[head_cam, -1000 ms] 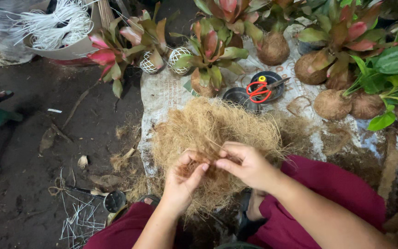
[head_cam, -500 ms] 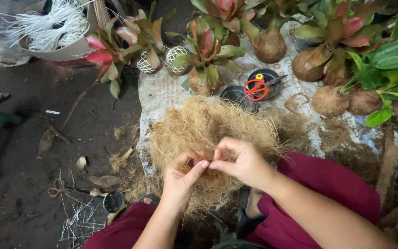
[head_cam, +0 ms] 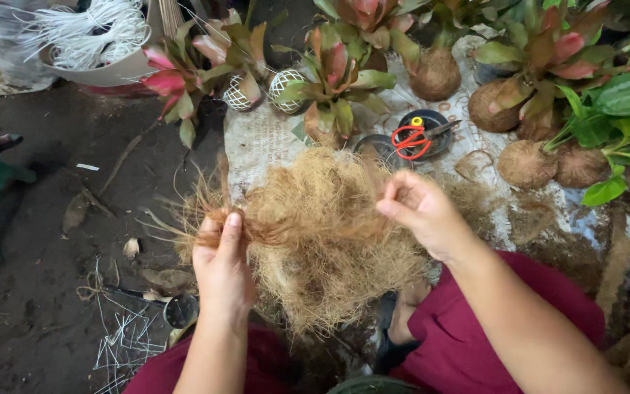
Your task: The person sits on the ground and repeatedly presses, fluffs, and arranges loose coconut coir into a black plastic pot. They use both hands to compact and shape the material, occasionally picking up and setting down the pot. Scissors and other potted plants are visible nearby.
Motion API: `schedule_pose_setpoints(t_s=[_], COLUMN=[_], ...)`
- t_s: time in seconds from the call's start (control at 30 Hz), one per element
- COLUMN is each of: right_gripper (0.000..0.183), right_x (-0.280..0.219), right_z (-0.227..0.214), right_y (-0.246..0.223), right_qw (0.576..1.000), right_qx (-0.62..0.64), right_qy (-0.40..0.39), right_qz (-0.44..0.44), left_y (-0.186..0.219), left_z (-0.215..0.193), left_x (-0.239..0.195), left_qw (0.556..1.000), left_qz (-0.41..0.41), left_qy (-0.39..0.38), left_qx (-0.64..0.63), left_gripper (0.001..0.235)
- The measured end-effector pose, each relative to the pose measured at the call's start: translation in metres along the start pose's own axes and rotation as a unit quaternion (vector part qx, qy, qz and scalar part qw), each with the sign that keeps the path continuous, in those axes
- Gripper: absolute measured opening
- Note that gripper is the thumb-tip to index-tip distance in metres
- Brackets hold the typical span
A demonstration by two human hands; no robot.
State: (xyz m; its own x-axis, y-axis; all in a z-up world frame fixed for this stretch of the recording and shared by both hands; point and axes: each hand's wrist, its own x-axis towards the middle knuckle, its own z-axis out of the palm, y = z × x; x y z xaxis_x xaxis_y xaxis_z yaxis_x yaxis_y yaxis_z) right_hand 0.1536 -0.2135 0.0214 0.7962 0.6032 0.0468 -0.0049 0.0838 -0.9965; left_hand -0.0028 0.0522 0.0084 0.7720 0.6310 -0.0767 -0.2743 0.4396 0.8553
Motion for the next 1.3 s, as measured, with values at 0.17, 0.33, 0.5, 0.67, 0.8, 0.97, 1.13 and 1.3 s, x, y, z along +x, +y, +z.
schedule_pose_setpoints(t_s=[0.17, 0.33, 0.5, 0.67, 0.8, 0.97, 1.13, 1.3], right_gripper=[0.014, 0.029, 0.037, 0.075, 0.096, 0.085, 0.078, 0.080], right_x=[-0.009, -0.018, 0.002, 0.039, 0.052, 0.053, 0.056, 0.035], right_z=[0.025, 0.051, 0.054, 0.066, 0.083, 0.075, 0.045, 0.041], right_y=[0.003, -0.016, -0.034, -0.018, 0.013, 0.045, 0.047, 0.026], right_qw=[0.999, 0.982, 0.986, 0.790, 0.698, 0.766, 0.938, 0.998], right_qx=[0.016, 0.004, -0.117, -0.611, -0.673, -0.627, -0.320, -0.004], right_qy=[-0.025, -0.190, -0.107, -0.033, -0.070, -0.034, 0.022, 0.034], right_qz=[0.041, 0.010, -0.050, 0.032, 0.232, 0.136, 0.134, 0.051], left_y=[-0.014, -0.012, 0.035, 0.094, 0.109, 0.108, 0.072, 0.006], left_z=[0.036, 0.057, -0.009, -0.081, -0.104, -0.100, -0.049, 0.012], left_x=[-0.028, -0.042, 0.005, 0.025, 0.054, 0.070, 0.027, 0.012], left_qw=[0.994, 0.964, 0.962, 0.891, 0.862, 0.697, 0.816, 0.887], left_qz=[-0.057, -0.082, 0.155, 0.300, 0.209, 0.265, 0.359, 0.076], left_qy=[-0.087, -0.168, -0.009, 0.076, 0.165, 0.230, 0.080, -0.112], left_qx=[0.045, 0.190, 0.224, 0.331, 0.431, 0.626, 0.445, 0.442], left_gripper=[0.003, 0.026, 0.009, 0.026, 0.033, 0.049, 0.028, 0.054])
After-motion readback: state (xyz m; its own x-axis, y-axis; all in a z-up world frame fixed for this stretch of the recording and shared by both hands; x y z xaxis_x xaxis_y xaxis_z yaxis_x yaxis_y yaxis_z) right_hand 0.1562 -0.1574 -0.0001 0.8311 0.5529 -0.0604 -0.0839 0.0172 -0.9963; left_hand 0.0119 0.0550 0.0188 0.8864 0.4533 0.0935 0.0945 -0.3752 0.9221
